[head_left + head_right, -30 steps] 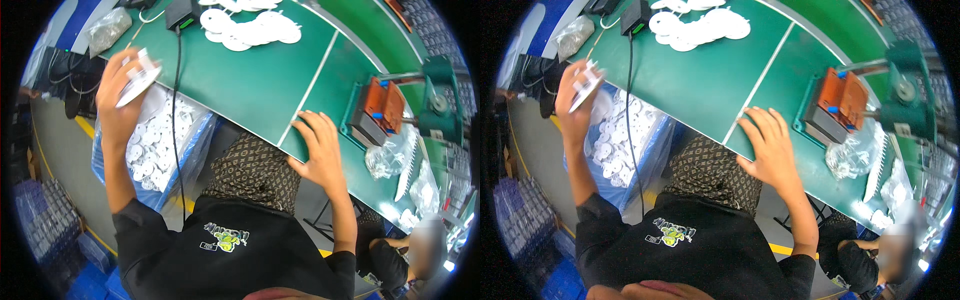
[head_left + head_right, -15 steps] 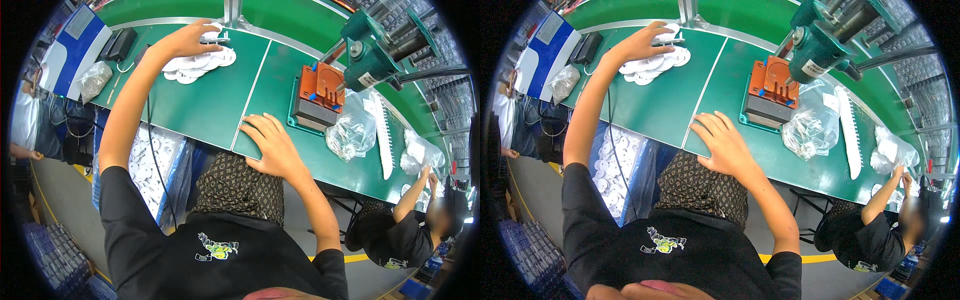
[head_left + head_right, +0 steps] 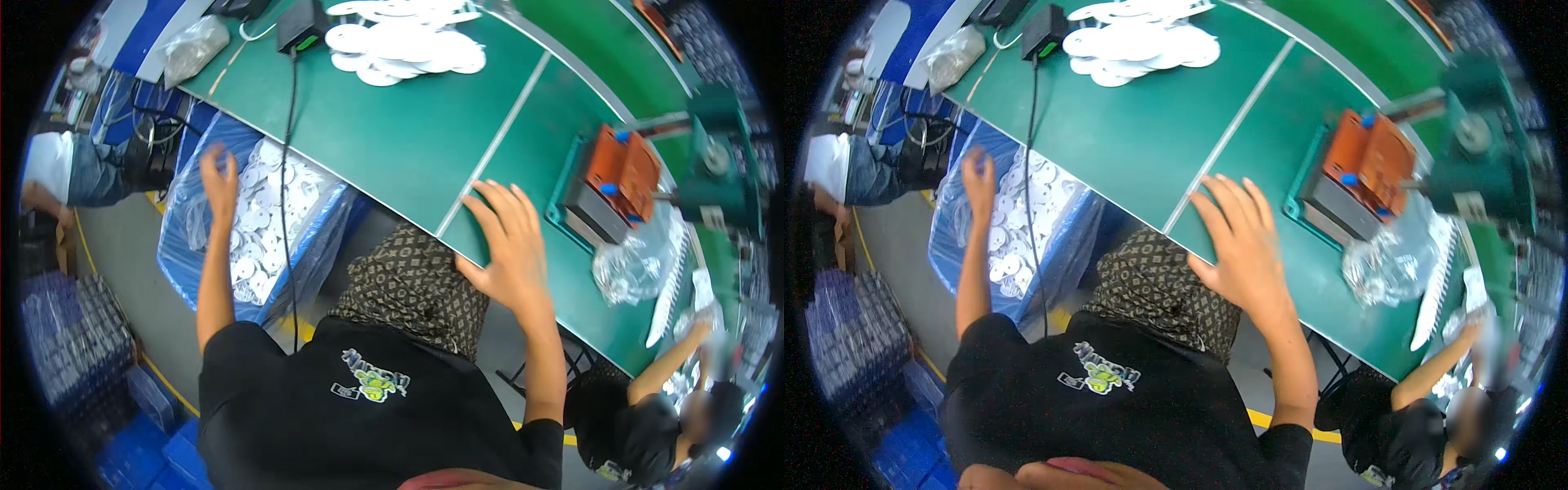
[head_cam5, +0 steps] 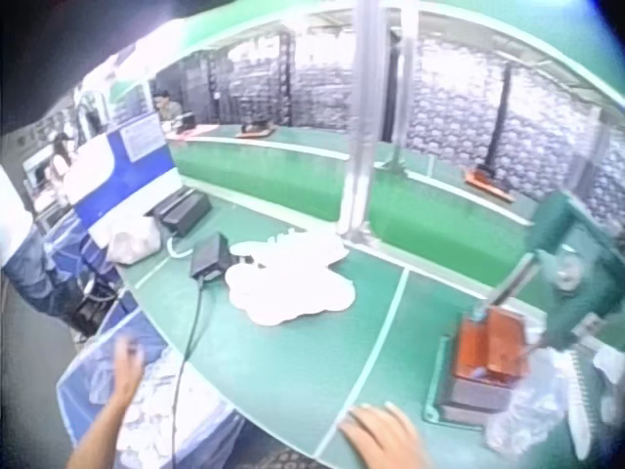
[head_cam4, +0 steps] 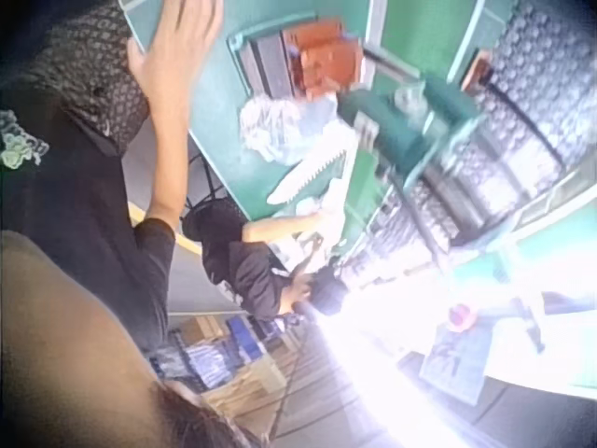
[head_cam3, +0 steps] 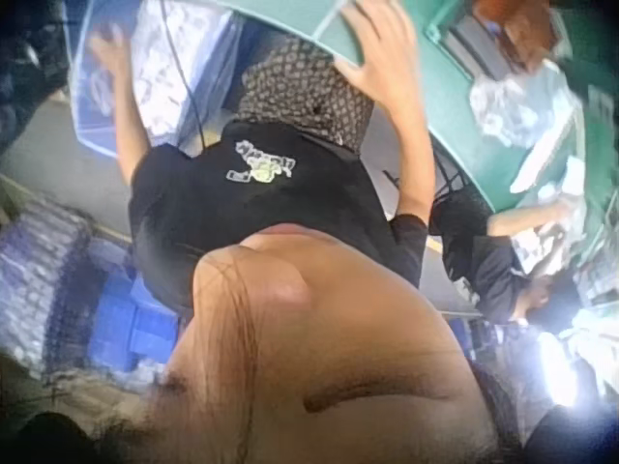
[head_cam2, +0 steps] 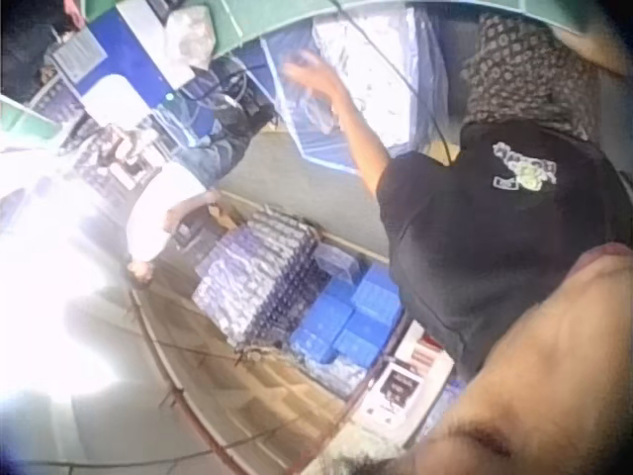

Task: Manually assemble and process small electronic components using a manual press and bins.

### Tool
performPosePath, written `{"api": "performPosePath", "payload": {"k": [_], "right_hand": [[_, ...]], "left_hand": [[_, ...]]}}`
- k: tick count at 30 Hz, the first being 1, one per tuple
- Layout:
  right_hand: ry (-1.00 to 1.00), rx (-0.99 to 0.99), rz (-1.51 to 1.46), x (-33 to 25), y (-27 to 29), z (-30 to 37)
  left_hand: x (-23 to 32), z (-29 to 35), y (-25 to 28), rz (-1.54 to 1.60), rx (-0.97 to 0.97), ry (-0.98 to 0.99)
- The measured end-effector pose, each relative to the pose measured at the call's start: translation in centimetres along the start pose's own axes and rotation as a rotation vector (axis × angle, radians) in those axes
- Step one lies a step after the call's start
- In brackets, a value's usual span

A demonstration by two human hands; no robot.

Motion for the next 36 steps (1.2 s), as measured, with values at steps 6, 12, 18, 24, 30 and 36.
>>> {"api": "performPosePath", "payload": {"k": [6,12,18,24,30,36], "right_hand": [[-0.042,-0.031,0.057,0.6,-0.6,0.1],[-0.061,-0.008,0.119,0.6,-0.2,0.6],[-0.079,0.004,0.158,0.9,0.1,1.1],[-0.066,-0.002,0.167,0.8,0.1,0.9],[-0.048,0.012,0.166,0.8,0.0,1.0],[-0.038,0.019,0.135,0.5,-0.1,0.6]], "left_hand": [[-5.9,15.3,-7.5,-0.024,-0.492,-0.031],[-8.8,19.6,-21.3,-0.045,-0.847,0.298],[-4.7,20.8,-20.9,-0.140,-0.956,0.014],[-2.7,21.5,-19.1,-0.108,-0.855,0.029],[-1.8,19.3,-16.2,0.029,-0.841,0.132],[-3.6,17.9,-10.1,0.230,-0.592,0.279]]}}
Point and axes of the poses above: each hand's wrist, its own z-axis away from the middle knuckle, its own y-axis out of the back of the hand, x = y × z, the point moved 6 cm from there along -z, towards the middle knuckle, and after that the axes turned 14 degrees about -z, right-handed, at the moved point
